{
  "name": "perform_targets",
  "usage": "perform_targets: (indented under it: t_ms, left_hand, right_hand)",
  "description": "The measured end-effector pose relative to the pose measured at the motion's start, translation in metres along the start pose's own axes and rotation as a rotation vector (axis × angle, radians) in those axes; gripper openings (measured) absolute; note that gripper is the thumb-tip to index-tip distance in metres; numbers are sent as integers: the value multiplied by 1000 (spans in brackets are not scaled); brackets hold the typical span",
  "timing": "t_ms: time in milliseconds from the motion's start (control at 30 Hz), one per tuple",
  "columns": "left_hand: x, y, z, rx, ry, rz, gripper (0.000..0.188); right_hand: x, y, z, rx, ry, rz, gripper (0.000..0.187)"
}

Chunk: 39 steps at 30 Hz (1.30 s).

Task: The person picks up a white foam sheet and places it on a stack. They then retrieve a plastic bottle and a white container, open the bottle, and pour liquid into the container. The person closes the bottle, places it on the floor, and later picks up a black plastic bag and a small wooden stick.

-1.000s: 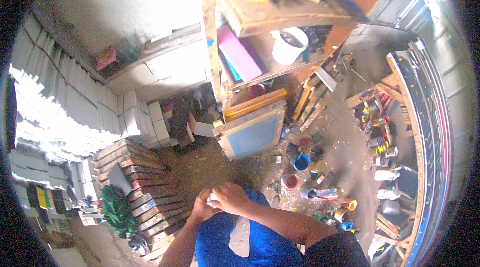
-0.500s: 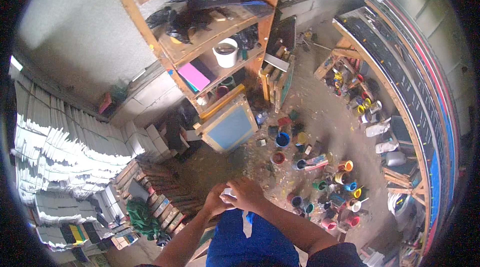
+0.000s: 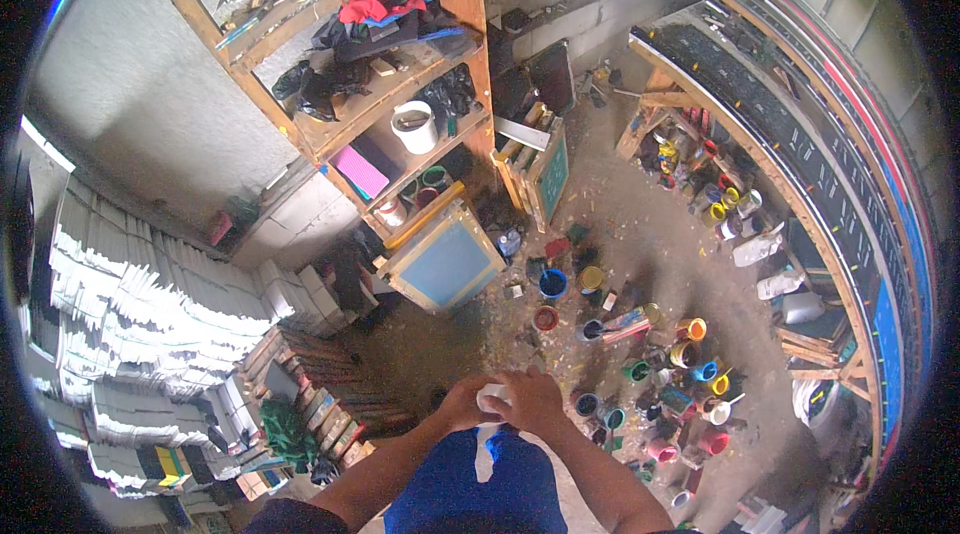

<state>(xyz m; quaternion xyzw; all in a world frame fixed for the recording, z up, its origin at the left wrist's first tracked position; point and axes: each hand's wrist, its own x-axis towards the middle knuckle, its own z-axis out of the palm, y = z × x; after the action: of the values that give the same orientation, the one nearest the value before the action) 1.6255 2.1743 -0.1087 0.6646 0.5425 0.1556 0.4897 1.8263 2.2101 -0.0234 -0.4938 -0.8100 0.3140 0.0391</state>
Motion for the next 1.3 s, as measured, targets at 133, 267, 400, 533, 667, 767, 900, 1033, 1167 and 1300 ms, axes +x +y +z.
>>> perform_targets:
  t_ms: [133, 267, 400, 533, 667, 767, 900, 1033, 1167, 1300]
  left_hand:
    - [8, 31, 14, 116, -39, 19, 74]
    - [8, 50, 15, 169, -70, -11, 80]
    - [3, 55, 12, 185, -60, 14, 86]
    - [-11, 52, 6, 15, -57, -19, 75]
    - [-17, 45, -1, 41, 11, -36, 72]
    - [-13, 32, -17, 19, -16, -59, 76]
    - [-5, 13, -49, -15, 50, -55, 77]
    - [3, -4, -91, -88, 243, -69, 62]
    - [19, -22, -139, -61, 428, 5, 59]
    - [49, -36, -188, -98, 611, 58, 61]
  right_hand:
    - [-25, 6, -13, -74, -28, 99, 49]
    - [-37, 15, -4, -3, 9, 94, 36]
    - [-46, 21, 1, 51, 136, -92, 25]
    - [-46, 17, 0, 23, 173, -274, 26]
    - [-33, 4, 2, 35, 69, -213, 33]
    - [-13, -5, 1, 113, 68, -237, 28]
    - [26, -14, -2, 269, 178, -384, 27]
    - [88, -26, -8, 346, 239, -369, 24]
    - [179, -47, -37, 472, 265, -192, 13]
    - [292, -80, -82, 369, 376, -62, 20]
